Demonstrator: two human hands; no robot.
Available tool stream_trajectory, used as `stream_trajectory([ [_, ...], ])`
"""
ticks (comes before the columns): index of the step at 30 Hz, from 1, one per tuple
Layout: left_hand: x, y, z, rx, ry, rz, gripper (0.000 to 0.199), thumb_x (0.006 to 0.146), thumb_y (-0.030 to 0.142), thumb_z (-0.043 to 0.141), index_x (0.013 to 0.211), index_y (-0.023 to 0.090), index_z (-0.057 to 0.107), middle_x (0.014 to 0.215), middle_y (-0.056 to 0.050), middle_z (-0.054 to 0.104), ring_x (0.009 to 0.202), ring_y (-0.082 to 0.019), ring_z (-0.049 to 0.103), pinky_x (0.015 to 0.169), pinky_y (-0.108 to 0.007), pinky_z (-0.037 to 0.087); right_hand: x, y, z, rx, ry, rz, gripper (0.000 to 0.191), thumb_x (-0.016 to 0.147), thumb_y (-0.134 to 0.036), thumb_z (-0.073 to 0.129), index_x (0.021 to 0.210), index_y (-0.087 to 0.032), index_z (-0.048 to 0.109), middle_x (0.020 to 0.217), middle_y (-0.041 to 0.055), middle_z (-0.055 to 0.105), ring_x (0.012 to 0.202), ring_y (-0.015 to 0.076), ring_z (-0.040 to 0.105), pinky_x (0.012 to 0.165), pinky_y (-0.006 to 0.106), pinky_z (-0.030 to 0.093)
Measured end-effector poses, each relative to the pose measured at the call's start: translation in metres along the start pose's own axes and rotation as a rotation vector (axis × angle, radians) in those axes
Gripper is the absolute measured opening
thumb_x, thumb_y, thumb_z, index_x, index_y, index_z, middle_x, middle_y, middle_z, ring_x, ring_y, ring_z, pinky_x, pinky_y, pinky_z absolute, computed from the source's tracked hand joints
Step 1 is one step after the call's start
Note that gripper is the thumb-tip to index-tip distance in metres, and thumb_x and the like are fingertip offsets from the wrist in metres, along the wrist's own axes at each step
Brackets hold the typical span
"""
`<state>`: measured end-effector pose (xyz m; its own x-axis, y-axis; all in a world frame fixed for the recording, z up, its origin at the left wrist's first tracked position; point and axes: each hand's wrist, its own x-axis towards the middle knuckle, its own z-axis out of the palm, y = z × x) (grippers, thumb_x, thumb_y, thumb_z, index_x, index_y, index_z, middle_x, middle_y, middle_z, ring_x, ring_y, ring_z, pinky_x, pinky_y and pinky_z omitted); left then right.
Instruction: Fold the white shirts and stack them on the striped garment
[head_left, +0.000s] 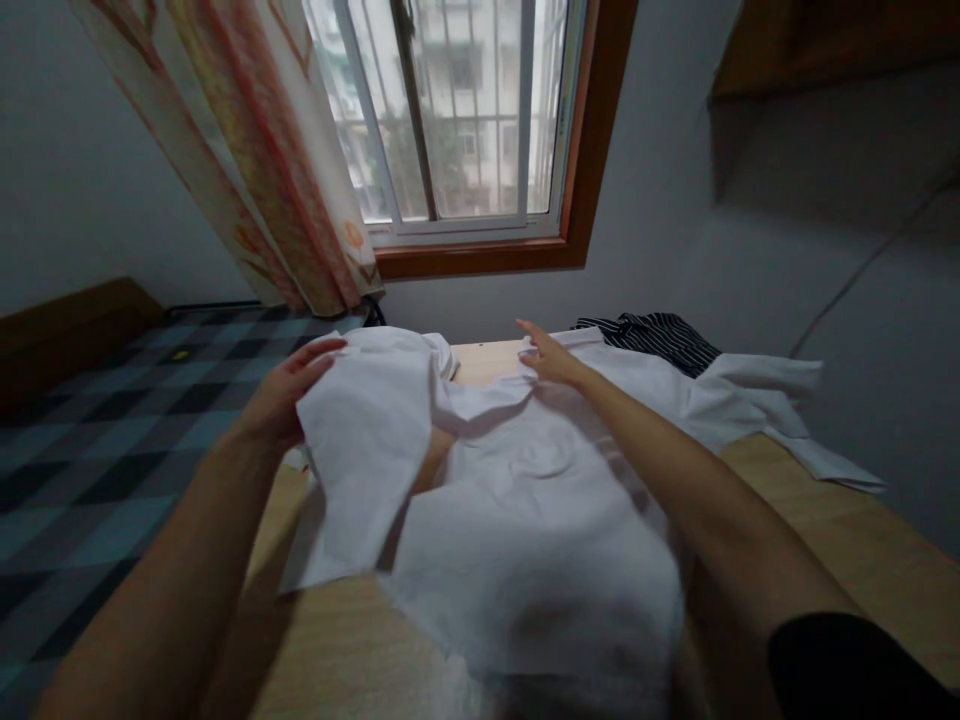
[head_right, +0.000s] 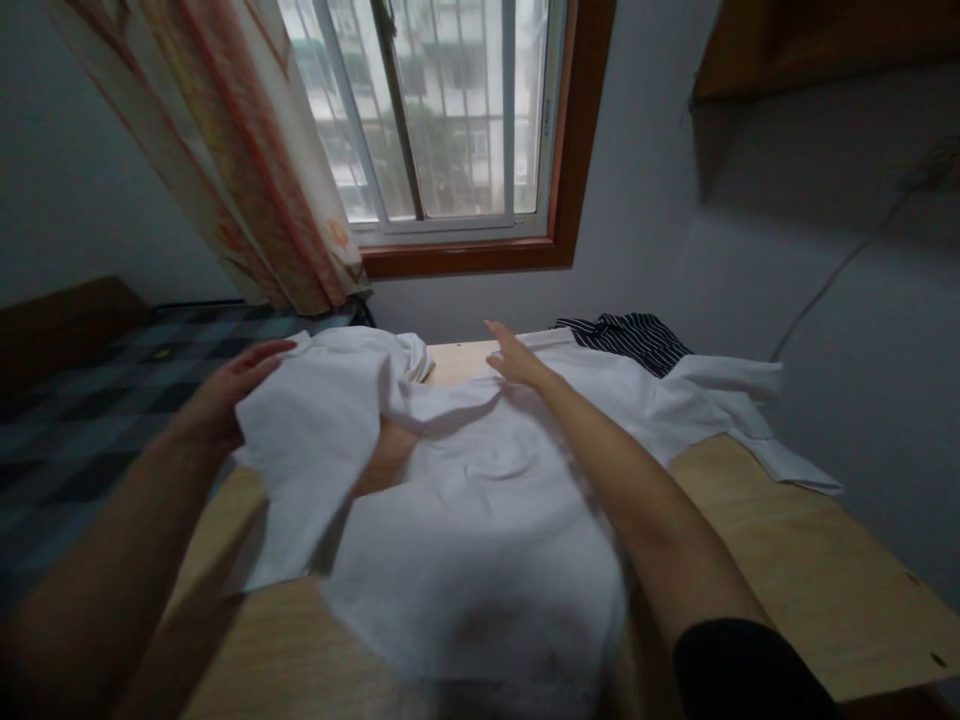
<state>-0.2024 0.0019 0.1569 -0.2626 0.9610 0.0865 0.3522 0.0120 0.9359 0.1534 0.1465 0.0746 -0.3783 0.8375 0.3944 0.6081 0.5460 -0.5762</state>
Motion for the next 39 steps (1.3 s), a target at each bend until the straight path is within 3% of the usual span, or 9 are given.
stream_trajectory([
  [3,0.031,-0.005,-0.031,0.437,0.301,-0.046,0.055,0.082,0.035,0.056,0.132,0.012,0.051,0.099,-0.009,0.065,0.072,-0.016,0.056,0.076,-0.033,0.051,-0.037,0.004,0.022,0.088,-0.075,-0.092,0.074,0.082,-0.021,0.054,0.150,-0.021,0.026,0.154,0.0121,0.033,0.140,0.0246,0.034,0.112,0.045,0.032],
  [6,0.028,-0.012,-0.042,0.887,0.467,0.125,0.053,0.085,0.041,0.050,0.126,0.009,0.056,0.103,-0.014,0.065,0.084,-0.022,0.059,0.088,-0.039,0.048,-0.097,0.008,0.014,0.015,-0.172,-0.102,0.070,0.084,-0.024,0.055,0.149,-0.022,0.030,0.152,0.0130,0.036,0.139,0.0251,0.036,0.114,0.046,0.030],
  [12,0.002,-0.020,0.015,1.186,0.183,0.678,0.064,0.085,0.055,0.050,0.135,0.013,0.050,0.141,-0.019,0.046,0.129,-0.035,0.041,0.109,-0.048,0.027,-0.189,-0.001,-0.012,-0.281,-0.195,-0.061,0.057,0.090,-0.037,0.055,0.143,-0.021,0.043,0.151,0.0160,0.037,0.140,0.0328,0.033,0.111,0.054,0.030],
  [16,0.017,-0.023,0.056,1.358,0.015,0.647,0.056,0.086,0.048,0.054,0.131,0.013,0.051,0.129,-0.021,0.058,0.120,-0.037,0.049,0.106,-0.057,0.022,-0.219,-0.006,-0.009,-0.386,-0.315,-0.045,0.061,0.090,-0.047,0.053,0.145,-0.024,0.041,0.153,0.0147,0.035,0.141,0.0360,0.031,0.111,0.061,0.024],
  [22,0.045,0.006,0.070,1.323,-0.064,0.529,0.039,0.095,0.039,0.038,0.102,0.015,0.068,0.099,-0.013,0.070,0.086,-0.026,0.063,0.078,-0.035,0.042,-0.236,0.003,-0.020,-0.406,-0.365,-0.098,0.067,0.089,-0.057,0.051,0.148,-0.028,0.036,0.154,0.0111,0.033,0.142,0.0317,0.029,0.113,0.058,0.020],
  [27,0.086,0.043,0.028,1.156,0.179,0.307,0.055,0.090,0.056,0.041,0.115,0.015,0.067,0.109,-0.012,0.069,0.090,-0.024,0.058,0.080,-0.034,0.045,-0.226,0.005,-0.032,-0.316,-0.452,-0.161,0.083,0.083,-0.067,0.054,0.150,-0.024,0.032,0.153,0.0132,0.035,0.142,0.0313,0.029,0.115,0.057,0.017],
  [31,0.109,0.036,-0.004,1.310,0.271,0.120,0.049,0.088,0.044,0.050,0.111,0.004,0.066,0.119,-0.022,0.061,0.107,-0.032,0.052,0.090,-0.051,0.042,-0.219,-0.004,-0.029,-0.236,-0.449,-0.197,0.088,0.080,-0.066,0.060,0.149,-0.019,0.034,0.151,0.0154,0.038,0.142,0.0317,0.029,0.116,0.056,0.016],
  [35,0.091,0.018,0.005,1.444,0.269,0.369,0.042,0.088,0.034,0.052,0.108,-0.001,0.063,0.126,-0.027,0.053,0.122,-0.039,0.040,0.097,-0.059,0.032,-0.226,0.001,-0.027,-0.130,-0.413,-0.176,0.074,0.083,-0.061,0.059,0.144,-0.021,0.045,0.146,0.0140,0.046,0.137,0.0302,0.039,0.113,0.051,0.029],
  [39,0.052,0.008,0.049,1.349,0.113,0.713,0.041,0.092,0.038,0.046,0.118,0.010,0.061,0.132,-0.020,0.052,0.124,-0.036,0.041,0.101,-0.053,0.030,-0.229,0.024,-0.040,-0.179,-0.142,-0.060,0.054,0.089,-0.049,0.053,0.136,-0.023,0.053,0.139,0.0127,0.054,0.130,0.0296,0.048,0.108,0.051,0.037],
])
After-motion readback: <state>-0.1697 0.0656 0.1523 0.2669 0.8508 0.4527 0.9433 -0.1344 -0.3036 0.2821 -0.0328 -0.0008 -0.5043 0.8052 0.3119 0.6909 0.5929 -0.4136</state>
